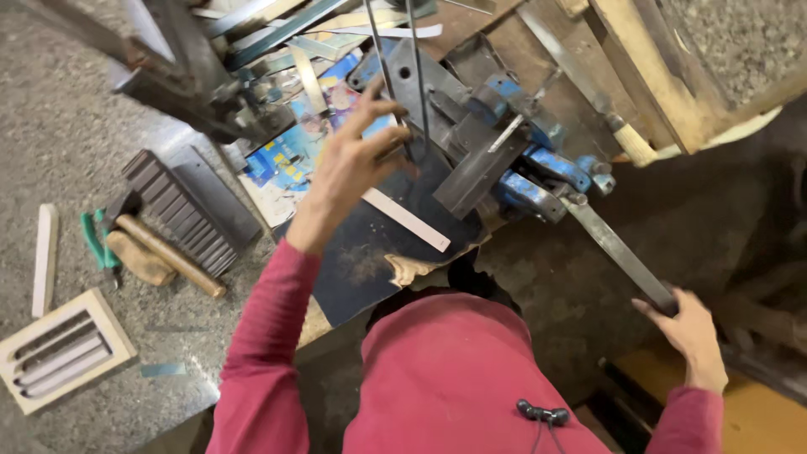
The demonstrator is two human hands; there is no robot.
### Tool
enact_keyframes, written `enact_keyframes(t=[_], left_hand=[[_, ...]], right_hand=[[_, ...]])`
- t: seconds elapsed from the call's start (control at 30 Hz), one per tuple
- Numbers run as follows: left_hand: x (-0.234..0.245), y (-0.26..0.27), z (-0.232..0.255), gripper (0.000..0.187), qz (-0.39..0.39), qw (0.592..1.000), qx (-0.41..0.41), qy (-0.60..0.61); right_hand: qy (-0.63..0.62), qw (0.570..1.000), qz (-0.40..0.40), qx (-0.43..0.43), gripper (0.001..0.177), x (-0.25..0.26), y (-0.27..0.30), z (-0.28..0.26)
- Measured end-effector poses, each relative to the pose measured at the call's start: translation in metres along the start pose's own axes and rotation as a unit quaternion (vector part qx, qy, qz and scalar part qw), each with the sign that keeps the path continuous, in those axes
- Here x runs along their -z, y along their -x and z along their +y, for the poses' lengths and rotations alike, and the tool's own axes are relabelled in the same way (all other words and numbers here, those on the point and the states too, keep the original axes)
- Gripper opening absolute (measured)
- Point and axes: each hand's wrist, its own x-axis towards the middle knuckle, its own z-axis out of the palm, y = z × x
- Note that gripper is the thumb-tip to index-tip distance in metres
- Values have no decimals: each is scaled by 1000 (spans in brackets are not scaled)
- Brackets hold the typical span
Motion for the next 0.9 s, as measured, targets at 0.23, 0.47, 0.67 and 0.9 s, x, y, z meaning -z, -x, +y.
enact_keyframes(t=[0.23,0.47,0.67,0.9], left_hand=[[-46,-47,-83,39,-42,998,-12,-40],[-65,-59,-123,36,-105,994,0,-43],[-72,-61,-143,36,-133,990,-7,-44],[-84,-63,-149,39,-148,989,-16,-25]], right_hand=[[101,980,-41,-168,60,18,41,56],[170,972,8,-164,44,75,68,95],[286,944,-20,-165,40,69,60,86],[175,968,-36,-174,44,48,49,87]])
